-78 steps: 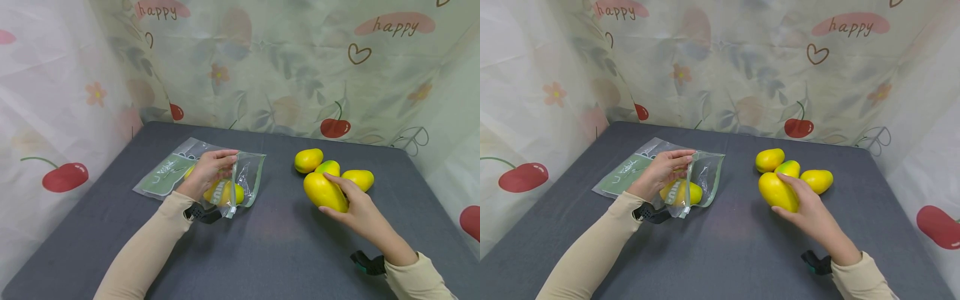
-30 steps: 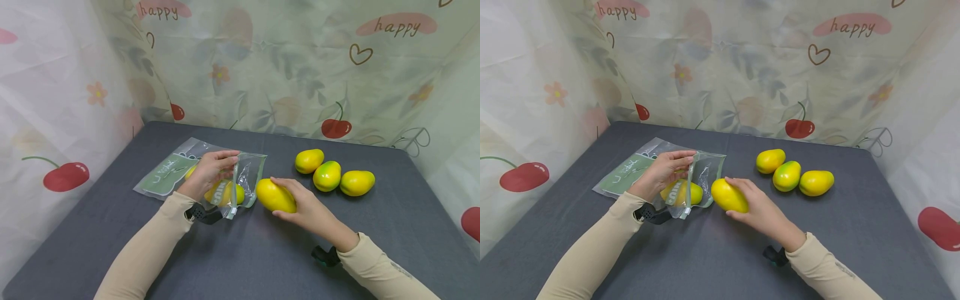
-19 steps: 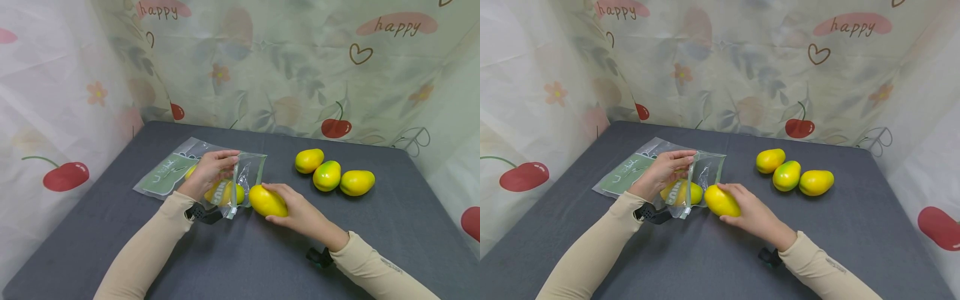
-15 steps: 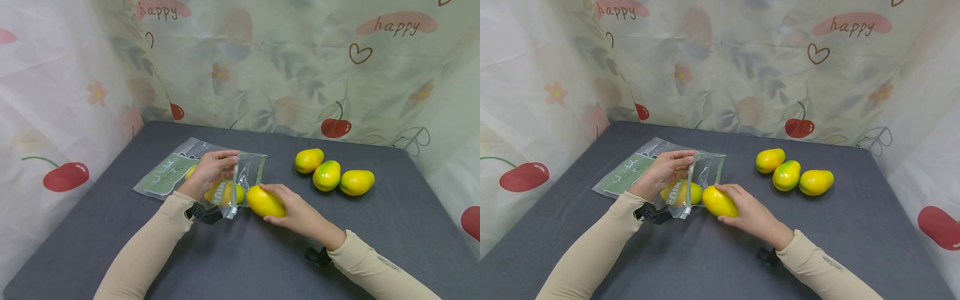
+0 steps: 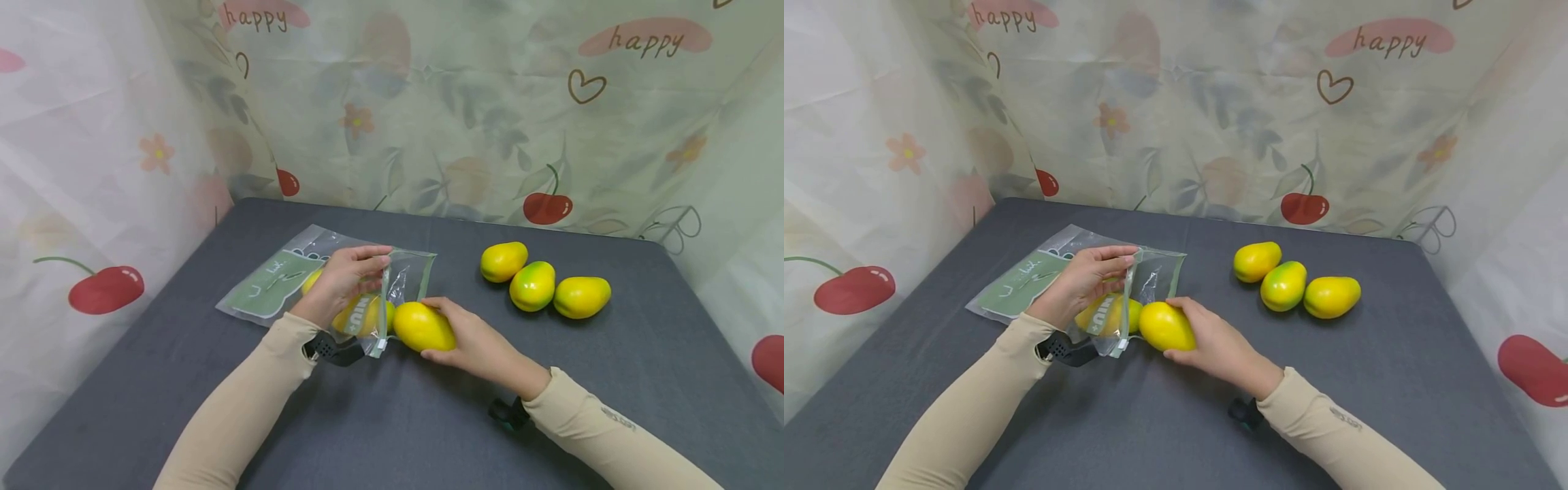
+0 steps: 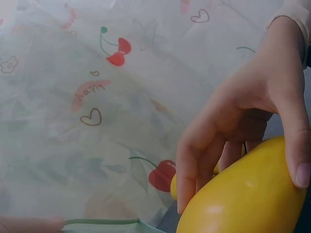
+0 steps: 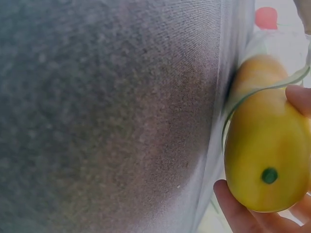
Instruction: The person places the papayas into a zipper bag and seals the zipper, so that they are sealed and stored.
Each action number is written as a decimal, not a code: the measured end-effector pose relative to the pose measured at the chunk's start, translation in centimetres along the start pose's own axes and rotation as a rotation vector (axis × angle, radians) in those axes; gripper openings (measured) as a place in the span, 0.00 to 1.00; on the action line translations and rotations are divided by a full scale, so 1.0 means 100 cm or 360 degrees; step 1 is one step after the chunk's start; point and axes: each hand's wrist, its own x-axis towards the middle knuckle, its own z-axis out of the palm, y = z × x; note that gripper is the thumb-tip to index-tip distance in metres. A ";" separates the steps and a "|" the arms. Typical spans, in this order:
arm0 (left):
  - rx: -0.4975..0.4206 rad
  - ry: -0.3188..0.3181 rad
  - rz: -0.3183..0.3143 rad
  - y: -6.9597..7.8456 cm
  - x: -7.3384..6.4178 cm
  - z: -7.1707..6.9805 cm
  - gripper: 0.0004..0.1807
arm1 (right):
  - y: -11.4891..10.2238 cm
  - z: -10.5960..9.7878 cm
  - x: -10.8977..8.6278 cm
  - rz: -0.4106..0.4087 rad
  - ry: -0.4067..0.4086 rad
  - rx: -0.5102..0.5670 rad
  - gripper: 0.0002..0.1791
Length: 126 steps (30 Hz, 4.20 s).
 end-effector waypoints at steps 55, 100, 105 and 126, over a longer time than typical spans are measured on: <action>-0.0015 -0.0058 0.0012 0.004 0.000 0.002 0.20 | -0.011 0.014 0.021 -0.0092 -0.0042 0.0442 0.30; -0.0056 -0.0068 0.0043 0.013 -0.001 0.005 0.18 | -0.017 0.027 0.024 -0.0082 -0.0005 0.0513 0.18; -0.0045 -0.0081 0.0058 0.013 -0.001 0.003 0.20 | -0.016 0.027 0.025 -0.0132 -0.0068 0.0476 0.19; -0.0060 -0.0054 0.0064 0.013 0.000 0.003 0.20 | -0.004 0.024 0.018 0.0006 -0.0084 0.0402 0.17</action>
